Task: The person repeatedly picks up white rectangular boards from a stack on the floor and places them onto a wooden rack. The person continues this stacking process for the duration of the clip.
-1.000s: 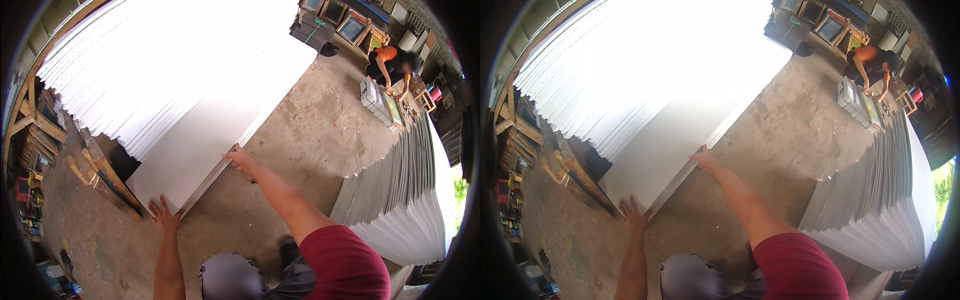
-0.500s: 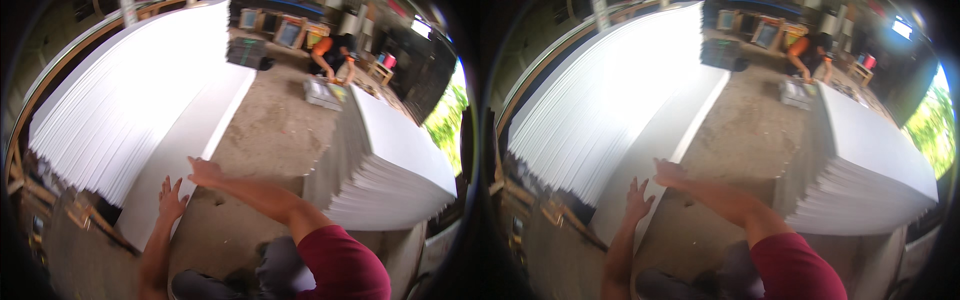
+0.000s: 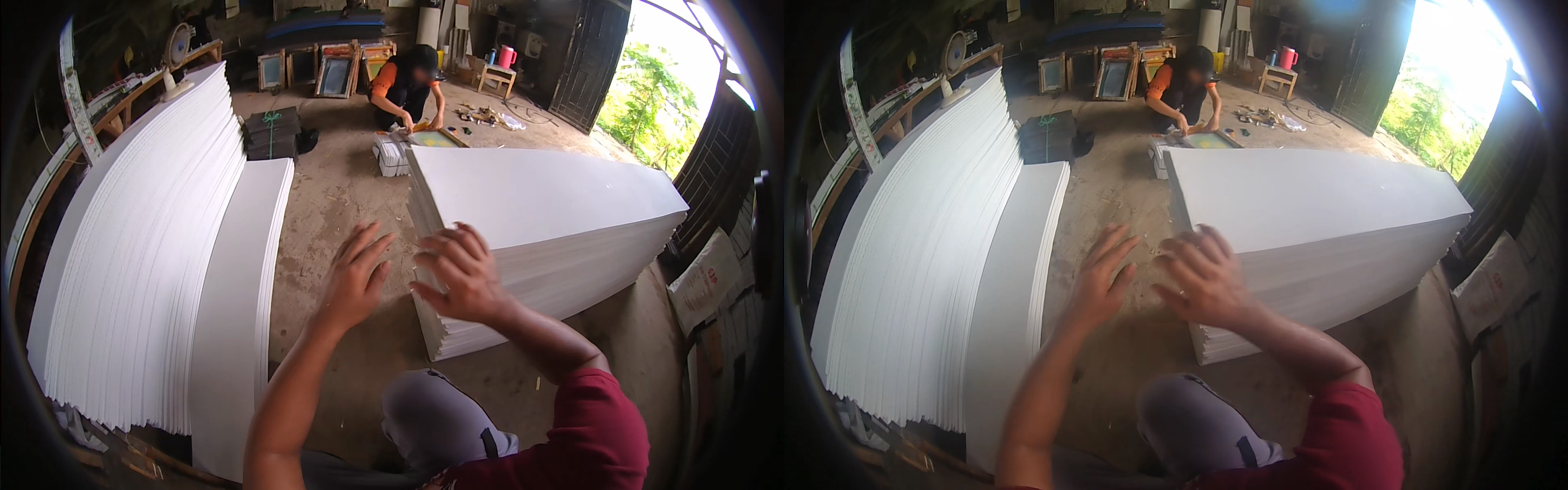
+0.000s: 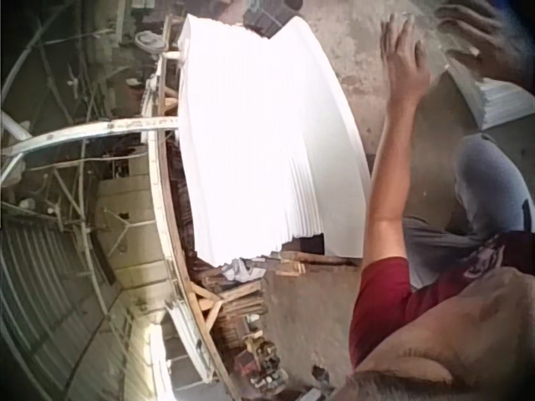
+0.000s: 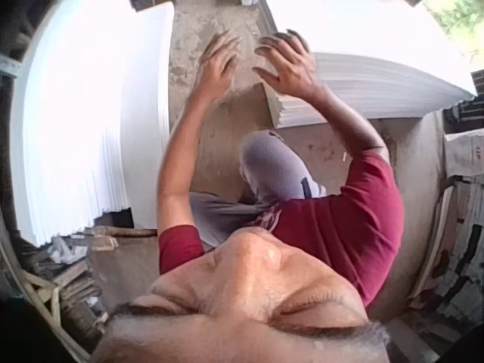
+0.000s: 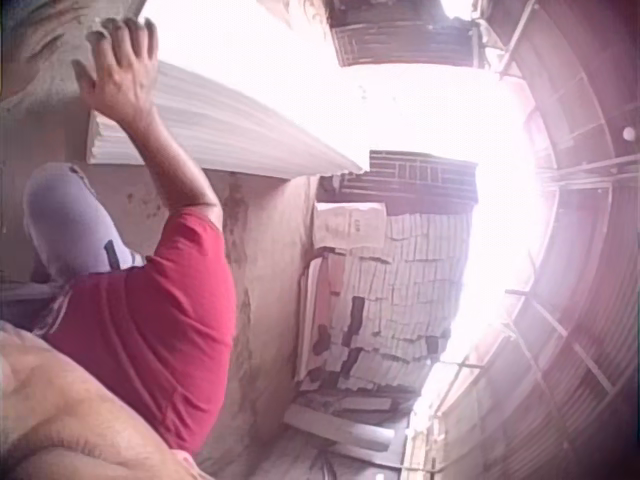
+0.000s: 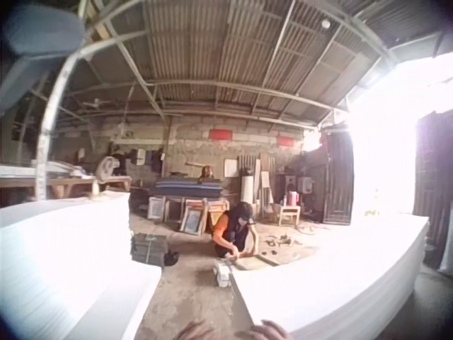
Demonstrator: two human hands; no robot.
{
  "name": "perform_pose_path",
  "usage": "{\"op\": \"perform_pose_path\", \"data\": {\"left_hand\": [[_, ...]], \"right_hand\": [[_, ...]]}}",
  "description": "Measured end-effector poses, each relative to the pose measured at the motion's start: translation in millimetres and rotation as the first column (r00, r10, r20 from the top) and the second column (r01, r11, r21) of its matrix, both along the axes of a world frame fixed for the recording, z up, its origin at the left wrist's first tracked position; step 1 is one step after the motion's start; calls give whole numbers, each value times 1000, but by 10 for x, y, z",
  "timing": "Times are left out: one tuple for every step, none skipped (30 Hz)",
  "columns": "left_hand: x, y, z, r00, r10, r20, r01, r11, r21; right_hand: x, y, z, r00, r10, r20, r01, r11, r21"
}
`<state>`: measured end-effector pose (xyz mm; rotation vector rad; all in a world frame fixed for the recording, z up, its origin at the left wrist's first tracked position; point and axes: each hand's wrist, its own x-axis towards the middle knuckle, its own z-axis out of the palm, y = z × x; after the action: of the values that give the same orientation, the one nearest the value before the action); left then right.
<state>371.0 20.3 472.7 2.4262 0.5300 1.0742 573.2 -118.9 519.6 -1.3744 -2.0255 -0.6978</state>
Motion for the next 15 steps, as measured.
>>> {"op": "perform_pose_path", "data": {"left_hand": [[148,9,59,998,-51,27,51,999,-8],[272,-3,114,994,-98,54,99,995,-15],[381,-53,200,993,-108,39,109,994,-20],[475,-67,237,989,-143,48,143,990,-10],[563,-63,252,983,-176,58,176,984,1],[643,-63,275,975,-213,63,212,977,14],[691,-80,304,968,-246,55,246,969,7],[727,-70,340,962,-267,47,268,963,0],[749,-73,344,957,-287,36,288,958,-16],[769,-70,349,951,-307,24,307,951,-33],[783,-41,358,944,-331,10,331,942,-51],[805,-4,372,933,-359,-1,358,931,-70],[822,26,394,922,-388,-12,385,918,-90],[841,43,420,917,-397,-34,395,916,-67],[871,47,468,912,-407,-53,406,913,-43]], "right_hand": [[159,-55,69,998,-66,-12,65,997,-42],[276,-92,123,991,-129,-21,127,988,-85],[366,-126,145,987,-161,-18,157,981,-117],[446,-142,142,982,-190,-15,186,971,-150],[514,-144,132,976,-218,-11,212,960,-182],[584,-148,90,977,-213,-10,207,957,-204],[646,-146,42,978,-208,-10,200,953,-226],[694,-142,32,979,-201,-9,193,949,-248],[674,-153,71,978,-208,-25,194,946,-260],[669,-138,89,979,-201,-35,186,950,-251],[666,-115,109,980,-193,-44,177,954,-241],[678,-116,128,980,-191,-50,175,957,-233],[702,-114,145,981,-178,-75,158,963,-219],[733,-108,156,981,-164,-99,141,969,-204],[764,-110,170,981,-151,-120,127,974,-188]]}}
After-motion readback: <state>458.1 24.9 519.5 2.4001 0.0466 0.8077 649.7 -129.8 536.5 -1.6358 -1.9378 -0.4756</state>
